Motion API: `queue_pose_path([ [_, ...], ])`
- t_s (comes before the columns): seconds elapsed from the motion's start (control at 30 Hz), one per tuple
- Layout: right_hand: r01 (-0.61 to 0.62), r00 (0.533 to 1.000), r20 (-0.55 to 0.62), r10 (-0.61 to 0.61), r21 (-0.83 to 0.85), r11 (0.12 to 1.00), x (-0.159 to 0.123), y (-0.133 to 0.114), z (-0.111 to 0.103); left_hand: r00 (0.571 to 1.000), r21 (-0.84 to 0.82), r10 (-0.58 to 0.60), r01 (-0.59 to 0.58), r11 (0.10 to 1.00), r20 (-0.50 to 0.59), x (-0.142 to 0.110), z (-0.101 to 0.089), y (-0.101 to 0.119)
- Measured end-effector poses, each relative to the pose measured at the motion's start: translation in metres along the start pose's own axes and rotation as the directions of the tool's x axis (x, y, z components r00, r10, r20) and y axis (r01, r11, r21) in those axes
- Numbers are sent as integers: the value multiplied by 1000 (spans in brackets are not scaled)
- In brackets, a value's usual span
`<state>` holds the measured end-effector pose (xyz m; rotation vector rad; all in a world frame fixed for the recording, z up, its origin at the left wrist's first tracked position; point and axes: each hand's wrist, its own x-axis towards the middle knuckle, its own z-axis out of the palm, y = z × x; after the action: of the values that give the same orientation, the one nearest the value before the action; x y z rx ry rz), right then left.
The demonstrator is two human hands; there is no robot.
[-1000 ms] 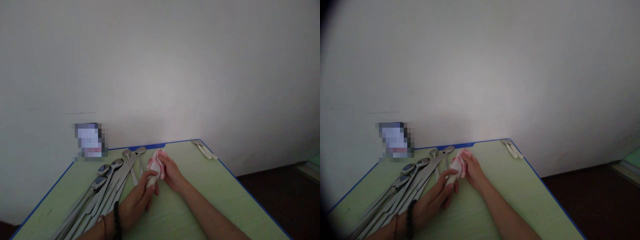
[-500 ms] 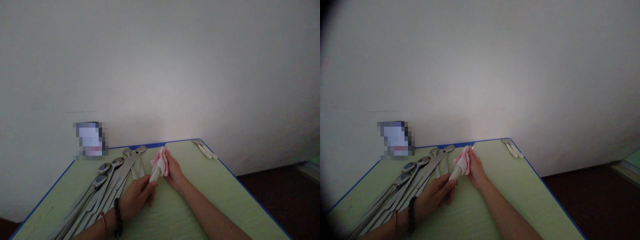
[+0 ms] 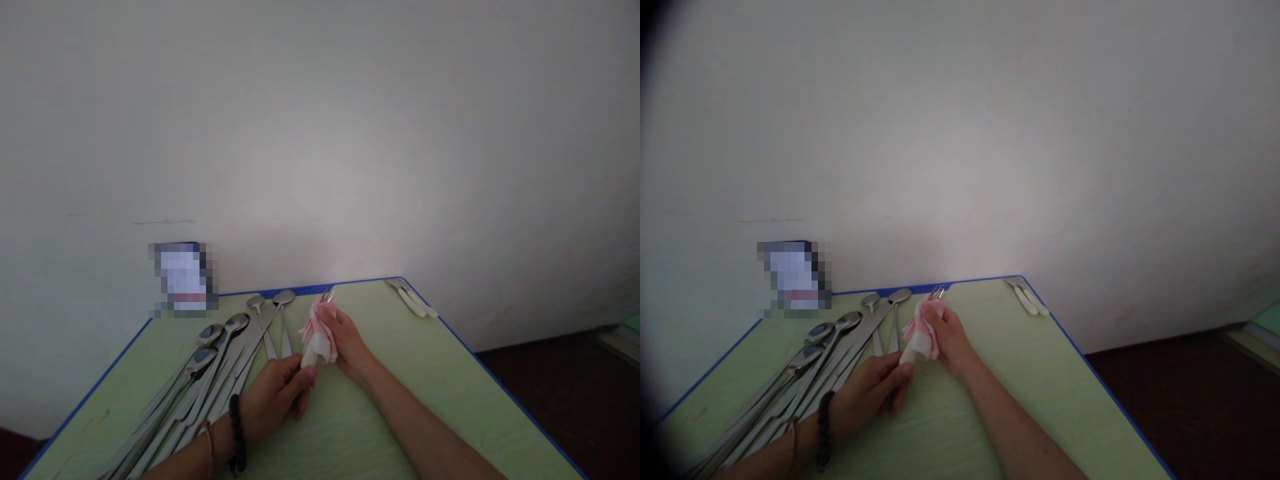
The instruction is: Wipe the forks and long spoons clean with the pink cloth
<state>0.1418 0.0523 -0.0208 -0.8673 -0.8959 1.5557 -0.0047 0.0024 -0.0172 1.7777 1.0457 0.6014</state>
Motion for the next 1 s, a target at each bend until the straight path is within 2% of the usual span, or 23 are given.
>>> queue_pose_path([
  [0.2, 50, 979, 202, -4, -220, 974, -4, -1, -1, 999, -35, -39, 38, 999, -30, 2, 0, -7],
  [0.37, 53, 963, 269, 15, -242, 969, -6, -3, -2, 998, -47, -53, 52, 998, -35, 3, 0, -9],
  [0.7, 17, 979, 205, 19, -174, 985, -2, 3, -6, 998, -90, -20, 15, 996, -55, 3, 2, -5],
  [1.0, -19, 970, 241, 43, -102, 995, -4, -2, -2, 998, -57, -9, 6, 998, -60, 1, 2, -3],
])
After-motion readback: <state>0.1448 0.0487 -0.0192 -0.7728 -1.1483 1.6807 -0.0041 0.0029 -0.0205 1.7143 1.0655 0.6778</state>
